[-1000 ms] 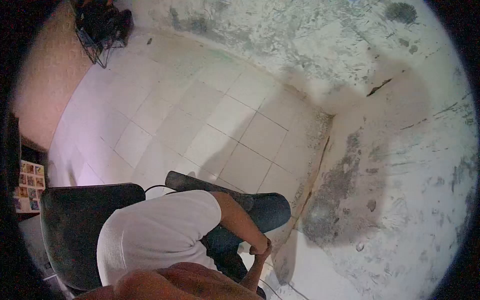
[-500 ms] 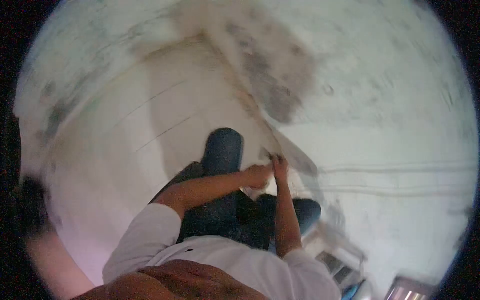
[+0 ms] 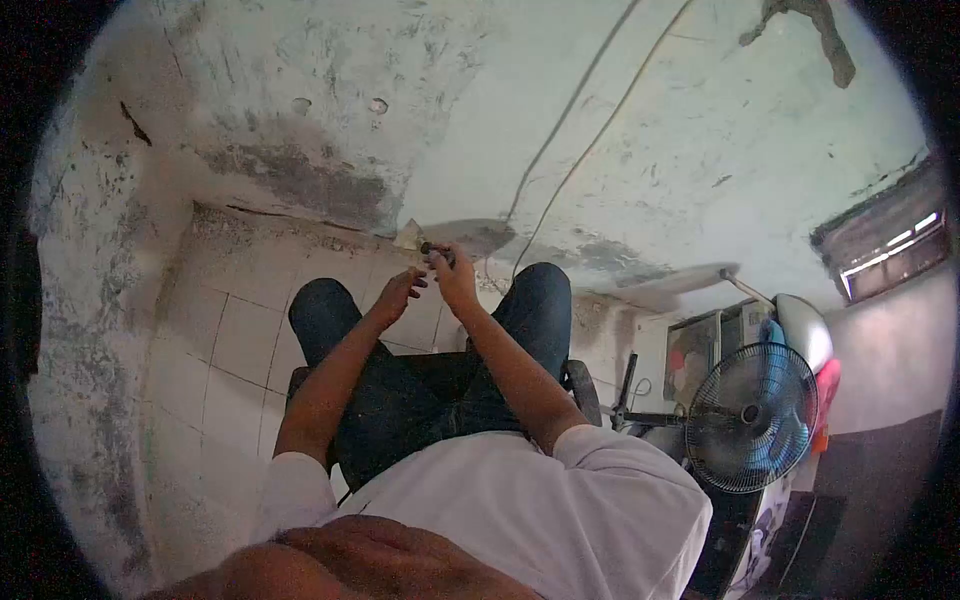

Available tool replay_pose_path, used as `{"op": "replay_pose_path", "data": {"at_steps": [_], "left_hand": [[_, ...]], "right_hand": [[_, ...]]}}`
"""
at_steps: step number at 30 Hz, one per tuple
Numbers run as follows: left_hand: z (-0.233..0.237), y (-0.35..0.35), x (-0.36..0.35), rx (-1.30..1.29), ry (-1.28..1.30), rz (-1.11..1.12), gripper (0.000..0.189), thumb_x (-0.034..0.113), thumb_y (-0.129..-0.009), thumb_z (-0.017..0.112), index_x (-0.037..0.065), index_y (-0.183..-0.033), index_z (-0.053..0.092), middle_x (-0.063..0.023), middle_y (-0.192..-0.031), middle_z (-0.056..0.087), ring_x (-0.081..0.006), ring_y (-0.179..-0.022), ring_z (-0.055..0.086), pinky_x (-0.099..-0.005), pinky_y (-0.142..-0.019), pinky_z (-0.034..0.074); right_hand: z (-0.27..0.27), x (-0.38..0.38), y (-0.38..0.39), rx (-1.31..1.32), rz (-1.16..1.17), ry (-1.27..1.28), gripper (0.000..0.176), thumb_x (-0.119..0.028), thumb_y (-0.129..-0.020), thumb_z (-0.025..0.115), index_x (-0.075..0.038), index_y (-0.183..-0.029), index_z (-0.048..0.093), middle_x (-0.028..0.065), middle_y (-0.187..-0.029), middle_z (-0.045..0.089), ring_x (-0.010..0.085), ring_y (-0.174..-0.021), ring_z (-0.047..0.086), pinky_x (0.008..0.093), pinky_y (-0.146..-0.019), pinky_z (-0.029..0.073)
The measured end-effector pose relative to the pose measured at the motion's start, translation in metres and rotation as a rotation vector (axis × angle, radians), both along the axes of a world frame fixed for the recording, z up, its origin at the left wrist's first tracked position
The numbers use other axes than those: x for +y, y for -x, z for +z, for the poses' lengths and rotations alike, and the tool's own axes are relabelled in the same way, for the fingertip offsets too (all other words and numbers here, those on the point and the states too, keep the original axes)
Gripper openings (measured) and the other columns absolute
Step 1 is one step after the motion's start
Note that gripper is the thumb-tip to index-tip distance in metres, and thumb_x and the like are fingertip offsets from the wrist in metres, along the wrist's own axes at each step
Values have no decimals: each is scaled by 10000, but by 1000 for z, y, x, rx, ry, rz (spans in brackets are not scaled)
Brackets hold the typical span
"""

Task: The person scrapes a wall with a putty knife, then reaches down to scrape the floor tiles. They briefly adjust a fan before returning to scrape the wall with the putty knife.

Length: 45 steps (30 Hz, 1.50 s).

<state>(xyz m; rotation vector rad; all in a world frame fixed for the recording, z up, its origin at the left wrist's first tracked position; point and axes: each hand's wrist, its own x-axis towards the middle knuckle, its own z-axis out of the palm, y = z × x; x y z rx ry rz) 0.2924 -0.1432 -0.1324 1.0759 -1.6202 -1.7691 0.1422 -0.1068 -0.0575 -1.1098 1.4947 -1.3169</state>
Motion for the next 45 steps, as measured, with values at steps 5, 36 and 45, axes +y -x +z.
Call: {"op": "replay_pose_path", "data": {"at_steps": [5,36,45], "left_hand": [[47,-1,25,169,-260,55,541,555,-959,365,92,-1156,564,-72,-1120,574,-215,-985,563,-412,-836,437],[145,30,-58,191,-195,320,454,500,-943,495,56,-899,576,-11,-642,527,-101,-515,495,-265,-461,404],[161,95,-113,186,-33,227,416,437,-986,433,60,-849,544,-21,-682,542,-119,-558,507,-272,-503,422]], "right_hand": [[15,46,-14,372,131,195,305,-193,-897,594,-10,-1137,555,133,-945,665,239,-839,651,351,-732,507],[79,-132,19,-854,393,36,393,-387,-939,494,-36,-1117,498,164,-939,623,226,-704,628,337,-567,519],[120,-183,71,-687,207,325,257,-270,-944,523,-13,-955,509,95,-658,585,160,-493,552,277,-445,452]]}}
